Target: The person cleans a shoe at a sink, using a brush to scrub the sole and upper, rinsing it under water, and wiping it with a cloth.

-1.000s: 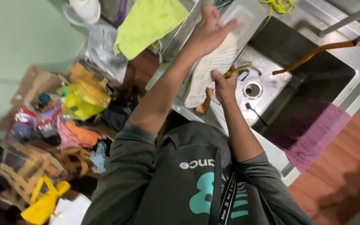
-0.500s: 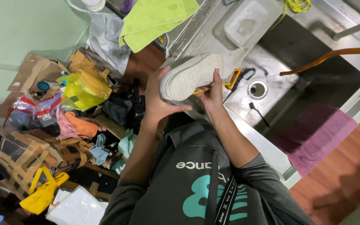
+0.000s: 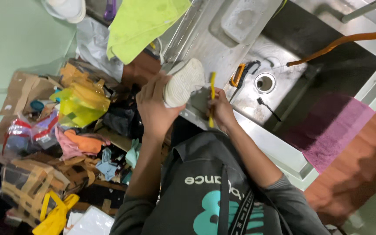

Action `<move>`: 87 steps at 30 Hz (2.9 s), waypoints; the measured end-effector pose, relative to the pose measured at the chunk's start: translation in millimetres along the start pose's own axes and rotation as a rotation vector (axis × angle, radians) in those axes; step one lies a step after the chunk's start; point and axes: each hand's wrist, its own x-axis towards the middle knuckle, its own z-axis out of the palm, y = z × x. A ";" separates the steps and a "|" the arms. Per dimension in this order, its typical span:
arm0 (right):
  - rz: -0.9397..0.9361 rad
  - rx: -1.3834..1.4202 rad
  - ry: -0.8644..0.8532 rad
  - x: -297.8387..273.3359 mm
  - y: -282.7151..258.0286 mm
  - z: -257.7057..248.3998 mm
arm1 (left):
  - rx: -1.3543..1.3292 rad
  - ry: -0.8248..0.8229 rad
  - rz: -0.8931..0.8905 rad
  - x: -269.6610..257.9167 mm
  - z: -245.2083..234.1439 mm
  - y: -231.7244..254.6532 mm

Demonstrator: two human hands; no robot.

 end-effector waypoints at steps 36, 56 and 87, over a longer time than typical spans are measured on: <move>-0.656 -1.196 0.090 -25.8 -39.8 53.6 | -0.271 -0.624 -0.251 34.4 -35.6 -61.0; -0.492 -1.026 -0.017 -23.3 -40.1 27.4 | -0.207 -0.515 -0.037 61.5 -9.1 -70.9; -0.423 -0.815 0.085 -59.3 -34.3 57.2 | -0.171 -0.592 0.003 75.4 -19.7 -50.5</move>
